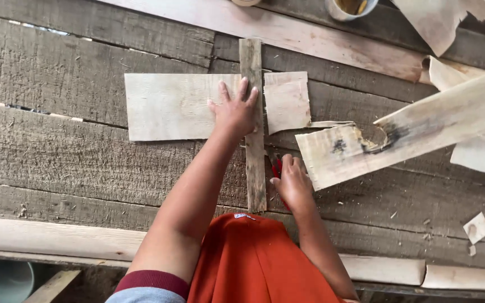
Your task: The person uses a red utility knife to cut a small piece of wood on a wooden workbench. They then pick up a long, thin piece of wood, align it with a smaller piece, and use the knife to score and cut along the edge, creating a straight cut.
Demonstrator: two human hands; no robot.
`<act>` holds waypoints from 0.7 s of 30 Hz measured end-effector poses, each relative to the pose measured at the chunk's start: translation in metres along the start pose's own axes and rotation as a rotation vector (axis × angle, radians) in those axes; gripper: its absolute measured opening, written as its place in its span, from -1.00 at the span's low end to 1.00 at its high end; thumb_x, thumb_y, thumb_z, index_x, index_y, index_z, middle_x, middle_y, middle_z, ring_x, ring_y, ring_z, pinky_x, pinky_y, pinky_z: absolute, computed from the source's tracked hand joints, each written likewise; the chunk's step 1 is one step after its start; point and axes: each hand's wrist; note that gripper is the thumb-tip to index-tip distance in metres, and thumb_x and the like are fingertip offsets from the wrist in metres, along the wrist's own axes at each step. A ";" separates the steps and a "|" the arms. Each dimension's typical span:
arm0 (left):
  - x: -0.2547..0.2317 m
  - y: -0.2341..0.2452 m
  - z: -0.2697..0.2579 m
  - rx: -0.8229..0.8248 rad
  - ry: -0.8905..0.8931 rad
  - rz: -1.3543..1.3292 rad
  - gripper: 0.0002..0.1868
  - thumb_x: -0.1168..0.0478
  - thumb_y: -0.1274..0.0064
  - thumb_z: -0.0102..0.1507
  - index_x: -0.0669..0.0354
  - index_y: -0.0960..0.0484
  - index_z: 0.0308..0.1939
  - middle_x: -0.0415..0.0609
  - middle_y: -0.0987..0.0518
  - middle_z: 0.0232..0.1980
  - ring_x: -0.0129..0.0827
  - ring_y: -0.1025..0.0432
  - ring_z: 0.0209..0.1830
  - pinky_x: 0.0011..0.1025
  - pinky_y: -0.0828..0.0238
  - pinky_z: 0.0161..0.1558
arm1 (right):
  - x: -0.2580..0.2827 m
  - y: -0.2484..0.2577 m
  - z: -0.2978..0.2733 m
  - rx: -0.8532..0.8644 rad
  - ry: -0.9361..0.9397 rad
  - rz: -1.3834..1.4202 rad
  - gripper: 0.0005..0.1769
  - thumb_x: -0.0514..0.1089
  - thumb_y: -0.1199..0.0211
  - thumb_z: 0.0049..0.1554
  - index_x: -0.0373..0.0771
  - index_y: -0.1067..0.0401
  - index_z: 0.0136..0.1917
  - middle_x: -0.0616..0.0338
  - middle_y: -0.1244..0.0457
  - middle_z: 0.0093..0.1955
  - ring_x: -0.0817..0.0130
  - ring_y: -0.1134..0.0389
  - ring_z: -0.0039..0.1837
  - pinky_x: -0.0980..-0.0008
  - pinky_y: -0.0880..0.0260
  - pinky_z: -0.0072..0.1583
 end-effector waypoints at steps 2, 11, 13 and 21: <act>0.003 -0.009 0.005 0.004 -0.007 0.013 0.11 -0.14 -0.35 0.09 -0.30 -0.04 0.62 -0.17 0.18 0.71 0.46 0.32 0.59 0.72 0.02 0.17 | -0.012 -0.022 0.002 -0.016 -0.001 0.016 -0.40 -0.03 -0.43 0.07 -0.15 -0.15 0.23 -0.04 -0.18 0.21 -0.16 -0.29 0.31 -0.22 -0.45 0.15; 0.002 -0.005 0.001 -0.002 -0.009 0.029 0.13 -0.16 -0.37 0.07 -0.28 -0.06 0.62 -0.17 0.15 0.71 0.47 0.28 0.59 0.68 -0.06 0.17 | 0.037 0.055 -0.002 -0.034 -0.075 0.344 -0.51 0.24 0.02 0.27 -0.16 -0.14 0.23 -0.25 -0.30 0.08 -0.30 -0.40 0.17 -0.26 -0.40 0.16; 0.002 -0.002 0.001 -0.020 -0.017 0.018 0.13 -0.16 -0.38 0.06 -0.28 -0.07 0.61 -0.15 0.15 0.71 0.48 0.27 0.58 0.68 -0.06 0.16 | 0.057 0.072 0.026 -0.047 -0.073 0.350 -0.50 0.28 0.15 0.31 -0.12 -0.09 0.27 -0.28 -0.34 0.04 -0.30 -0.42 0.14 -0.26 -0.38 0.15; 0.001 0.003 -0.003 0.004 -0.005 0.004 0.09 -0.12 -0.39 0.06 -0.30 -0.12 0.59 -0.18 0.15 0.71 0.49 0.27 0.58 0.67 -0.07 0.17 | 0.109 0.105 0.113 -0.067 -0.019 0.143 -0.53 -0.01 0.22 0.25 -0.27 -0.03 0.34 -0.28 -0.37 -0.04 -0.30 -0.42 0.14 -0.26 -0.33 0.22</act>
Point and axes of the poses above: each hand's wrist, its own z-axis towards the middle knuckle, its own y-axis out of the back of the hand, x = y × z
